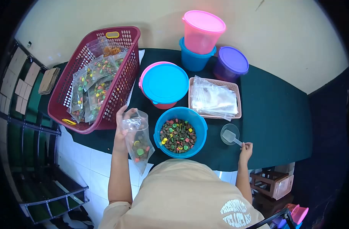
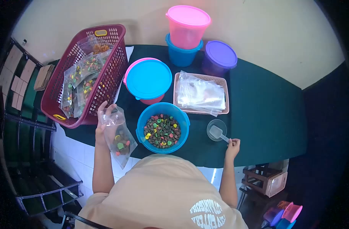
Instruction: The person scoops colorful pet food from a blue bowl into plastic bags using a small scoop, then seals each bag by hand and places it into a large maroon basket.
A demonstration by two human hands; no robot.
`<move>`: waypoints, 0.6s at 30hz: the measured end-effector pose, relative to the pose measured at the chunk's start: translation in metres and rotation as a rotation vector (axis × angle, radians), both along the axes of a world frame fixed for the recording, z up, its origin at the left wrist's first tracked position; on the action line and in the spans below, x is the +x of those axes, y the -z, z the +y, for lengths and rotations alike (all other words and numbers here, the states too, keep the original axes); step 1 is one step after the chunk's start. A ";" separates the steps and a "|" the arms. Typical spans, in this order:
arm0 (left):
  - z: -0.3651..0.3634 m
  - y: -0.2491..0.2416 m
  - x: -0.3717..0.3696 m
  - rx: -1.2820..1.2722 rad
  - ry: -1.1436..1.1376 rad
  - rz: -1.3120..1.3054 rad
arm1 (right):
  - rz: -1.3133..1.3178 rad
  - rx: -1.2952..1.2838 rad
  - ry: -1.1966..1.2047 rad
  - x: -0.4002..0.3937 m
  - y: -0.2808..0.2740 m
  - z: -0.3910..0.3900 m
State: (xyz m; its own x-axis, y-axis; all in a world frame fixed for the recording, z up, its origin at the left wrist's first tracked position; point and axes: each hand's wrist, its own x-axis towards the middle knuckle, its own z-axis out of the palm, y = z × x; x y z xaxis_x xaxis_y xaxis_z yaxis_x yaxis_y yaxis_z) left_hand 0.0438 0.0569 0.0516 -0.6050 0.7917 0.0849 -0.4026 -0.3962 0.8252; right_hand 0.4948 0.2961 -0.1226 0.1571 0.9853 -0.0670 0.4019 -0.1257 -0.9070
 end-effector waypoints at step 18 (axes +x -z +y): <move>-0.038 -0.004 -0.016 -0.175 0.120 0.455 | -0.605 0.910 -0.923 -0.323 -0.118 -0.004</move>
State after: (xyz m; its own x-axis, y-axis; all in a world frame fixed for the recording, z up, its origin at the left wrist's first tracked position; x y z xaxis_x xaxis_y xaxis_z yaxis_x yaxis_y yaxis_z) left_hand 0.0275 0.0186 0.0553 -0.4414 0.8795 0.1782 -0.0209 -0.2086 0.9778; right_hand 0.1719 0.2923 -0.0044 -0.7763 0.4113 0.4777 0.3652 0.9111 -0.1911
